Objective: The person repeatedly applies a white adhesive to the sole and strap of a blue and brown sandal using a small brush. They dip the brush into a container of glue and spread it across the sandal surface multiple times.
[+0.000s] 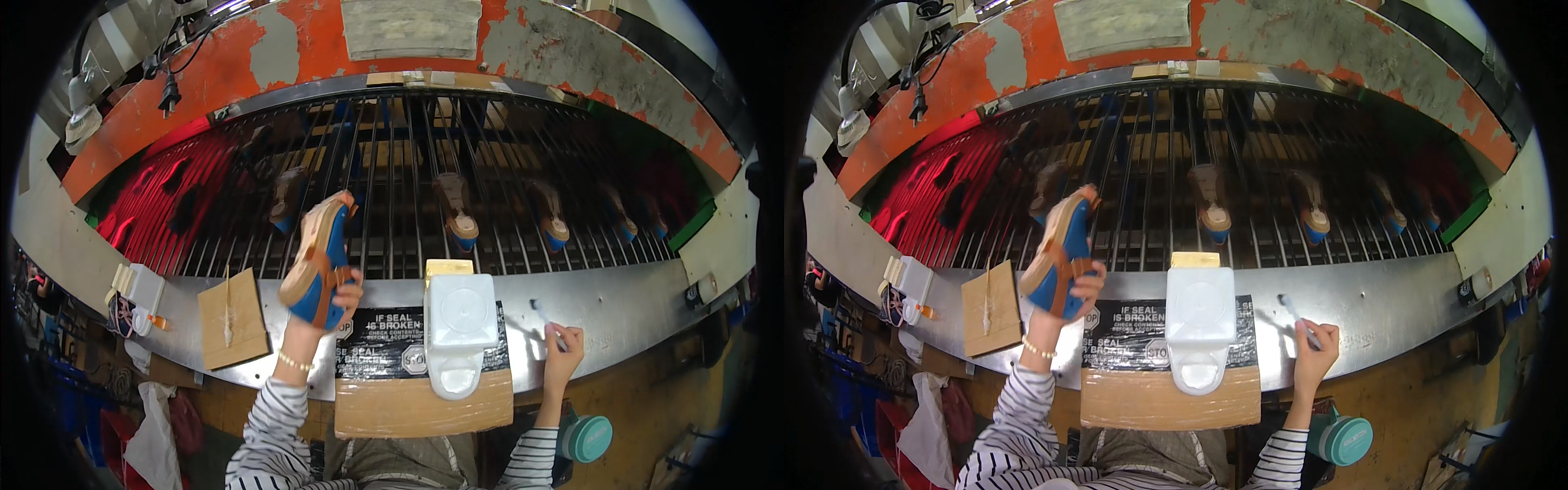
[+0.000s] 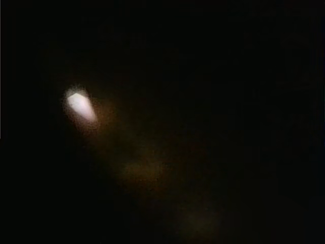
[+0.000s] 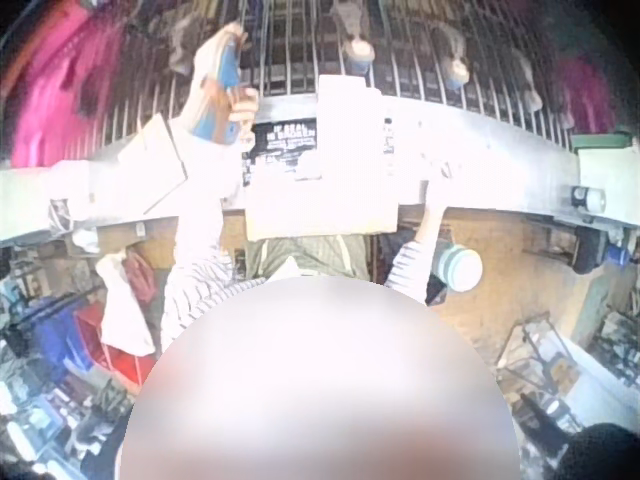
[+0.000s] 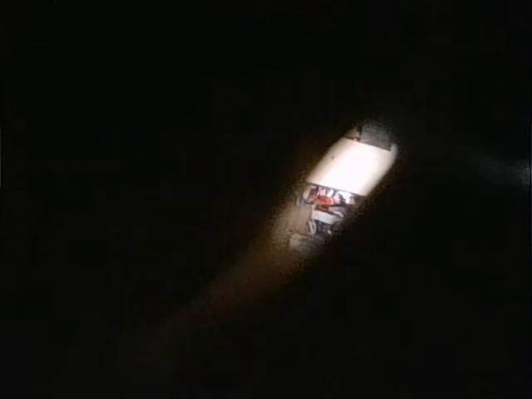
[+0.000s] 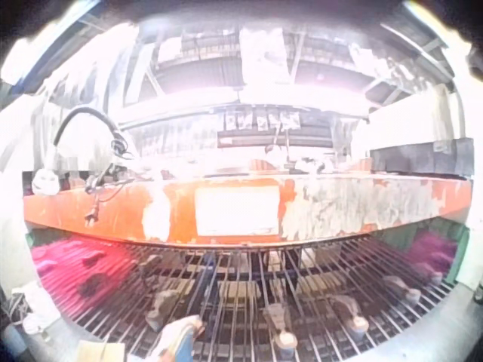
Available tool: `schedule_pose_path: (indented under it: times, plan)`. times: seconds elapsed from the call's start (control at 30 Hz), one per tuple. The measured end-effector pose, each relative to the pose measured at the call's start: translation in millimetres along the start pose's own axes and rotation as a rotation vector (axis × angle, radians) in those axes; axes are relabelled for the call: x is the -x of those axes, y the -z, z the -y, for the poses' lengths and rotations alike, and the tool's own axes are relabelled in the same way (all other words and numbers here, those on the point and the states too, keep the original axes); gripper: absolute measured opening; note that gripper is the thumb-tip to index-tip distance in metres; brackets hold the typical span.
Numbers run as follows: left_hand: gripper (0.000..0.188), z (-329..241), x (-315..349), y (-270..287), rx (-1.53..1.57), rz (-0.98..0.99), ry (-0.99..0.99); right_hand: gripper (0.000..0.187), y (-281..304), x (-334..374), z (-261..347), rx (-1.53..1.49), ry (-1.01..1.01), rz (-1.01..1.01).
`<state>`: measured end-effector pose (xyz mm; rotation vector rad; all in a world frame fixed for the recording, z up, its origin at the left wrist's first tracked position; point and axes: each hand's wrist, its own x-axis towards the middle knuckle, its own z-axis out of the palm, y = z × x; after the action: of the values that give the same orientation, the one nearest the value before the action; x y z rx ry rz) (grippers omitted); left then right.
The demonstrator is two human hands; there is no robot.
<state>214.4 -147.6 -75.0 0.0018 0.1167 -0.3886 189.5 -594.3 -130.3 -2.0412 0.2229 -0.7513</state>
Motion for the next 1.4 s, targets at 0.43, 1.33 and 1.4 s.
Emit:
schedule_pose_path:
  times: [0.43,1.33,1.4]
  plan:
    - [0.057,-110.5,-139.5,50.2,-0.025,-0.433,-0.395,0.014,-5.4,0.4,14.9,0.049,0.008,0.009]
    - [0.107,55.7,-315.0,40.2,-2.130,-0.350,-0.144,0.019,-7.6,0.3,18.6,0.073,-0.079,0.041]
    - [0.084,60.9,-314.9,38.6,-2.013,-0.396,-0.161,0.019,-5.8,1.1,16.7,0.079,-0.060,0.042]
